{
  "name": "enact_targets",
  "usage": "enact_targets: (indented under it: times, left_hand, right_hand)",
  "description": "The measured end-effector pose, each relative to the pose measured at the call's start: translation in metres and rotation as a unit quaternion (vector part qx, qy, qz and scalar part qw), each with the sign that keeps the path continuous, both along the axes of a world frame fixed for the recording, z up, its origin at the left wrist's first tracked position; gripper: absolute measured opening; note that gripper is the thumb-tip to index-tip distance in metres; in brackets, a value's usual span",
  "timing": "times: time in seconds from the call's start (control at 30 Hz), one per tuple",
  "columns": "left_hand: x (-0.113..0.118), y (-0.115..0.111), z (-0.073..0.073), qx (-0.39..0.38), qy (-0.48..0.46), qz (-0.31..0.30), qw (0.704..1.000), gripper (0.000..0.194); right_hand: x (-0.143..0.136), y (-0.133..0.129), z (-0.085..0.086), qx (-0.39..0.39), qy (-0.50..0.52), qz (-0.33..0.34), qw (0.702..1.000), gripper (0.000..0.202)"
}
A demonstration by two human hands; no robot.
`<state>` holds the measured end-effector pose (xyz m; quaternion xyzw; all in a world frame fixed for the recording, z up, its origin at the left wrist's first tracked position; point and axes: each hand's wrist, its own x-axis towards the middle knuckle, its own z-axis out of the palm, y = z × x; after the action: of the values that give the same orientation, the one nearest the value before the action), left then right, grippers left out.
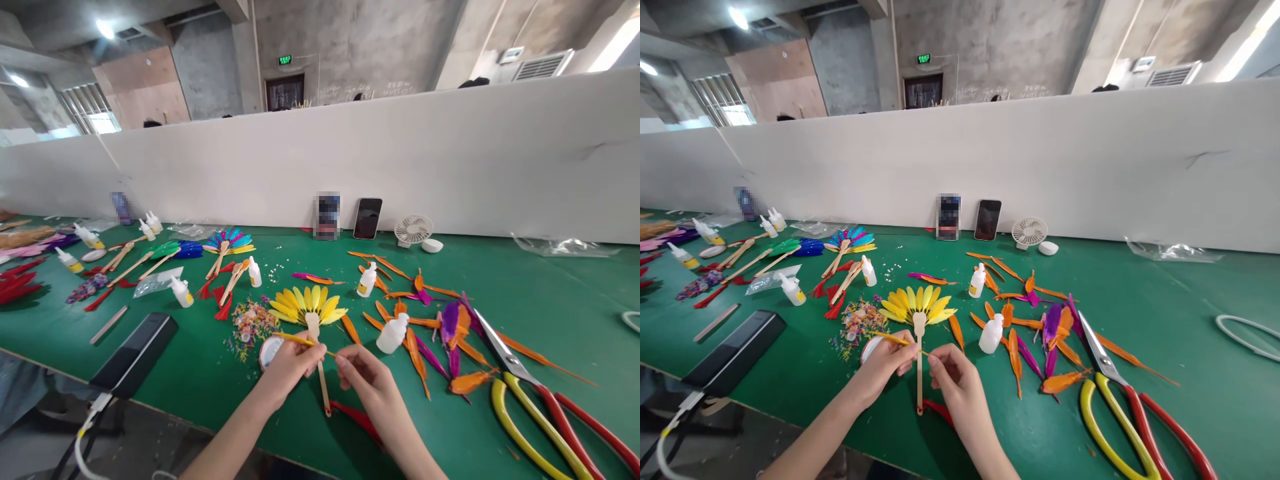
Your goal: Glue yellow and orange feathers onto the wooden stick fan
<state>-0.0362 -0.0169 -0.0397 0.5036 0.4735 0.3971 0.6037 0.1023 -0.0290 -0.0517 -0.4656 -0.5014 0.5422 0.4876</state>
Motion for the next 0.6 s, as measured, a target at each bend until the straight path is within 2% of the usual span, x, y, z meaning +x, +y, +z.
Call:
enact_targets:
  times: [0.2, 0.43, 0.6]
  left_hand:
    - [0.0004, -0.0001, 0.0079, 0.006, -0.001, -0.009, 1.000, 0.025]
    - [0.0017, -0.0007, 0.0071, 0.009, 0.006, 0.000, 1.000, 0.028]
    - [0.0039, -0.0003, 0.0098, 0.029, 0.003, 0.029, 0.999, 0.032]
  right_hand:
    - [0.0012, 0.0014, -0.0004, -0.016, 0.015, 0.003, 1.000, 0.045]
    - [0.0003, 0.0017, -0.0025, -0.005, 0.027, -0.013, 1.000, 0.045]
    - [-0.0048, -0.0019, 0.0007, 0.006, -0.007, 0.034, 0.999, 0.045]
